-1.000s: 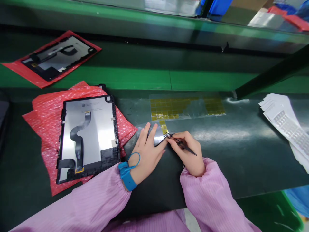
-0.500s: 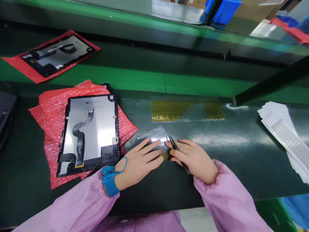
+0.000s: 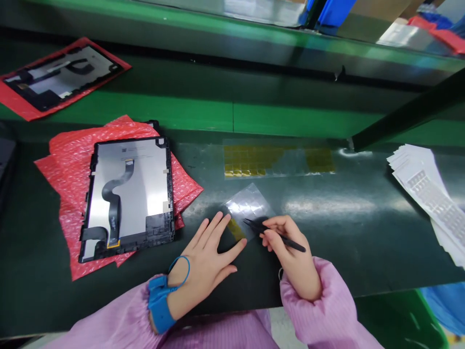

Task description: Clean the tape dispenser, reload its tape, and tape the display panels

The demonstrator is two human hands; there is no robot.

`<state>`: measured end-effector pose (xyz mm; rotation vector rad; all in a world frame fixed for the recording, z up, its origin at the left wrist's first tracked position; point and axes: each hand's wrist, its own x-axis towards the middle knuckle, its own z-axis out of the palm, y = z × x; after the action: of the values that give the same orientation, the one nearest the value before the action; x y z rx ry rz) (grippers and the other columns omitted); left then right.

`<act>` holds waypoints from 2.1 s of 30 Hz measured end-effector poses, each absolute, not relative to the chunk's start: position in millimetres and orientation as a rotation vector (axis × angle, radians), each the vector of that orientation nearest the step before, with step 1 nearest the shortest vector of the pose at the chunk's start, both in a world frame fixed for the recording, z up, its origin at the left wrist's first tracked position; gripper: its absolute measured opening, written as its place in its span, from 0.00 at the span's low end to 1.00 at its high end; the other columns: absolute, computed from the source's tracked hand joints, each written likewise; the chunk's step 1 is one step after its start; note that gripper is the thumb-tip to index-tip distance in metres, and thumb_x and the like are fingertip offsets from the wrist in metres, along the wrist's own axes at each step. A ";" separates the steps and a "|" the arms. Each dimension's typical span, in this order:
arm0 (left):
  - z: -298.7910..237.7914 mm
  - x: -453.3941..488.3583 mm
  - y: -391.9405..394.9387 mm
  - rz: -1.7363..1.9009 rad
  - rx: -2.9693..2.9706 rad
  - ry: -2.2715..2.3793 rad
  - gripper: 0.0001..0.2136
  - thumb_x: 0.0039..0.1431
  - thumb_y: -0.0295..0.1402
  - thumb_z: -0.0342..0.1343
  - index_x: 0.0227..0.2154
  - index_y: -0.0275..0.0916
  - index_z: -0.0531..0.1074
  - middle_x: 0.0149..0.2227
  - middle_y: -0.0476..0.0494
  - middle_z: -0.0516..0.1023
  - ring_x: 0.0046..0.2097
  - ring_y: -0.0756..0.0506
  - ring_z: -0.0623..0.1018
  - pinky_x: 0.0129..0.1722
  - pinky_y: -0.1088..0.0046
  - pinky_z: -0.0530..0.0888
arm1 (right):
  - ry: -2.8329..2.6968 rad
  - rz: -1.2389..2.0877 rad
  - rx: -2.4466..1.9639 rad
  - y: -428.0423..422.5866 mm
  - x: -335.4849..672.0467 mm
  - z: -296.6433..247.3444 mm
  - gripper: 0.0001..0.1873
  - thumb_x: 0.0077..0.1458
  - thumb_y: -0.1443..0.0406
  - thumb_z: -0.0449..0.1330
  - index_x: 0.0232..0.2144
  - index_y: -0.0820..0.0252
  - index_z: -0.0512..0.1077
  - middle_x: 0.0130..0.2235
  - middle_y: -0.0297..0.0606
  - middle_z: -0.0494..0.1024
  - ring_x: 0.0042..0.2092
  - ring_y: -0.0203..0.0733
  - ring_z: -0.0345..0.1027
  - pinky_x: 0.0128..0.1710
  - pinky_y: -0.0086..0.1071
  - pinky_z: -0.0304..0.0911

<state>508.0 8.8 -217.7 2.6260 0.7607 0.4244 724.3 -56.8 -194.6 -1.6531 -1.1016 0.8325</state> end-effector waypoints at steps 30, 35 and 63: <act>-225.8 510.2 22.6 0.380 2.583 0.644 0.20 0.58 0.44 0.67 0.52 0.49 0.73 0.75 0.37 0.44 0.73 0.27 0.48 0.67 0.39 0.59 | -1.220 0.756 -1.674 -43.2 713.1 -206.4 0.09 0.58 0.61 0.67 0.31 0.56 0.71 0.29 0.33 0.80 0.23 0.35 0.73 0.21 0.26 0.71; -227.3 511.3 21.3 0.387 2.589 0.644 0.20 0.57 0.44 0.67 0.51 0.48 0.74 0.75 0.38 0.41 0.73 0.26 0.48 0.67 0.39 0.58 | -1.308 0.798 -1.690 -41.4 711.3 -198.1 0.08 0.59 0.61 0.66 0.32 0.56 0.71 0.32 0.35 0.80 0.28 0.39 0.77 0.24 0.28 0.75; -221.5 506.6 11.5 0.403 2.488 0.700 0.30 0.54 0.42 0.70 0.59 0.47 0.69 0.74 0.31 0.41 0.73 0.25 0.46 0.67 0.42 0.60 | -0.886 1.064 -1.323 -40.0 698.2 -198.6 0.11 0.62 0.64 0.65 0.30 0.56 0.67 0.26 0.34 0.79 0.23 0.35 0.72 0.14 0.18 0.57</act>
<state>506.6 11.5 -221.5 2.4885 0.7001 0.4026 698.2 -40.0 -198.6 -1.3235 -0.8857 1.0636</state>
